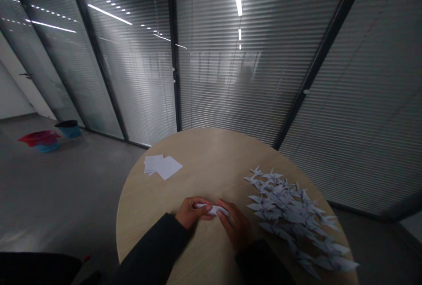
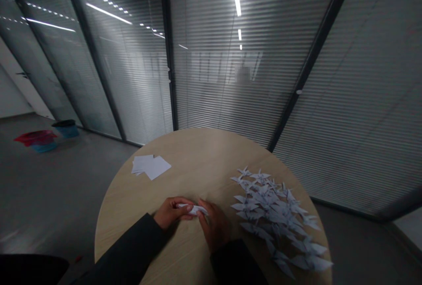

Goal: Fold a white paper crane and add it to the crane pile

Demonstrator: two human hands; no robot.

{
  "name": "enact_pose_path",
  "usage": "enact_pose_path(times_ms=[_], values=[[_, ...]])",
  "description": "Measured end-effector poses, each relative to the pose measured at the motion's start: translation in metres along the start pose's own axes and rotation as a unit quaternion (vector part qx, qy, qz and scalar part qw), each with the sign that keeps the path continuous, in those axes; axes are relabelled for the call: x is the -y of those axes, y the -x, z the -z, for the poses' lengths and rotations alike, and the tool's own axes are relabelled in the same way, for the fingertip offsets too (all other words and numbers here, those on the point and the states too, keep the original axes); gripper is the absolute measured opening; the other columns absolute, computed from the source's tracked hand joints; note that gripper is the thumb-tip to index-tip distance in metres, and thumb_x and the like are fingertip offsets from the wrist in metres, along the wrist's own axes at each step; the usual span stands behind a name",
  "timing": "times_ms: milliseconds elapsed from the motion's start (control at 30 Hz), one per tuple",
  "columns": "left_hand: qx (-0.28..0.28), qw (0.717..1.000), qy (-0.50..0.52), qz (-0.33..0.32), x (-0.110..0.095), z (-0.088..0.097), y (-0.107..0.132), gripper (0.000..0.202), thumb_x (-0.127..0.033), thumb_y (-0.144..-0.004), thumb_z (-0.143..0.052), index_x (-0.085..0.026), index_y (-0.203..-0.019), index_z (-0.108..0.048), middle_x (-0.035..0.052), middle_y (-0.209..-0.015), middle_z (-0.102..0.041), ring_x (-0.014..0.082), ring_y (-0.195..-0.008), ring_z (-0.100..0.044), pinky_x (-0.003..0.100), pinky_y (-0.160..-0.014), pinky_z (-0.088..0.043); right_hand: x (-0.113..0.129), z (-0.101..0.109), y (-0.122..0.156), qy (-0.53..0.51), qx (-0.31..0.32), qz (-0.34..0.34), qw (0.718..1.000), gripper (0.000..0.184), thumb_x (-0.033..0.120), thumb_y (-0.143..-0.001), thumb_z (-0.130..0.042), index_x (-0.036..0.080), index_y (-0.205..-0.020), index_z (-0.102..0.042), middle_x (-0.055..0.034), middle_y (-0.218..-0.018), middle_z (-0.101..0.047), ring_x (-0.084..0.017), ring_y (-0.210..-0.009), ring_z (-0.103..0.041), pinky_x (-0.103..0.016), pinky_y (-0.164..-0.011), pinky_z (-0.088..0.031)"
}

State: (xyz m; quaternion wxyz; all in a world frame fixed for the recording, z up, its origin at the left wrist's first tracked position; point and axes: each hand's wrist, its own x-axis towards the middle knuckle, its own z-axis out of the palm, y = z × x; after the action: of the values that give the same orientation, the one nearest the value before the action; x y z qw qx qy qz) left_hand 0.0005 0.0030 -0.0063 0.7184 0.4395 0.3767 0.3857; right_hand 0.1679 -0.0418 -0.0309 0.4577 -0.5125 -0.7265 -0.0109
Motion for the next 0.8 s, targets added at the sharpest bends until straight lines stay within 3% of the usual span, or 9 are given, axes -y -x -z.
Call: enact_pose_path(times_ms=[100,367,600,800], values=[[0.004,0.999,-0.032,-0.024,0.0,-0.001,0.001,0.042,-0.04,-0.045,-0.083,-0.009,-0.071,-0.071,0.0057,-0.065,-0.071,0.0163,-0.06,-0.064,0.032,-0.068,-0.053,0.0,0.0,-0.001,-0.018,0.004,-0.04,0.999,0.025,0.034,-0.085,-0.049,0.021,-0.099,-0.066,-0.0061,-0.09,-0.071,-0.018,-0.082,-0.068,-0.027,-0.071,-0.056],[-0.021,0.979,-0.174,-0.102,0.001,0.001,0.003,0.033,-0.036,-0.059,-0.075,-0.01,-0.079,-0.073,0.008,-0.067,-0.072,0.0172,-0.061,-0.064,0.027,-0.061,-0.049,-0.004,-0.004,0.002,-0.035,0.008,-0.055,0.998,0.027,0.039,-0.086,-0.05,0.02,-0.086,-0.069,-0.0055,-0.08,-0.07,-0.018,-0.074,-0.066,-0.029,-0.066,-0.056],[-0.021,0.979,-0.175,-0.101,0.0,0.0,0.005,0.026,-0.032,-0.063,-0.07,-0.012,-0.079,-0.074,0.0076,-0.071,-0.073,0.0187,-0.065,-0.066,0.028,-0.066,-0.052,-0.009,-0.003,0.004,-0.023,0.056,-0.024,0.998,0.025,0.029,-0.089,-0.044,0.022,-0.086,-0.068,-0.0041,-0.081,-0.07,-0.017,-0.076,-0.066,-0.029,-0.069,-0.056],[-0.015,0.986,-0.138,-0.093,0.003,-0.001,0.004,0.028,-0.035,-0.061,-0.072,-0.012,-0.077,-0.073,0.0075,-0.073,-0.073,0.0196,-0.066,-0.067,0.03,-0.067,-0.054,-0.011,-0.001,0.004,-0.01,0.055,0.01,0.998,0.028,0.022,-0.091,-0.039,0.022,-0.086,-0.067,-0.0041,-0.079,-0.07,-0.015,-0.075,-0.066,-0.027,-0.068,-0.056]])
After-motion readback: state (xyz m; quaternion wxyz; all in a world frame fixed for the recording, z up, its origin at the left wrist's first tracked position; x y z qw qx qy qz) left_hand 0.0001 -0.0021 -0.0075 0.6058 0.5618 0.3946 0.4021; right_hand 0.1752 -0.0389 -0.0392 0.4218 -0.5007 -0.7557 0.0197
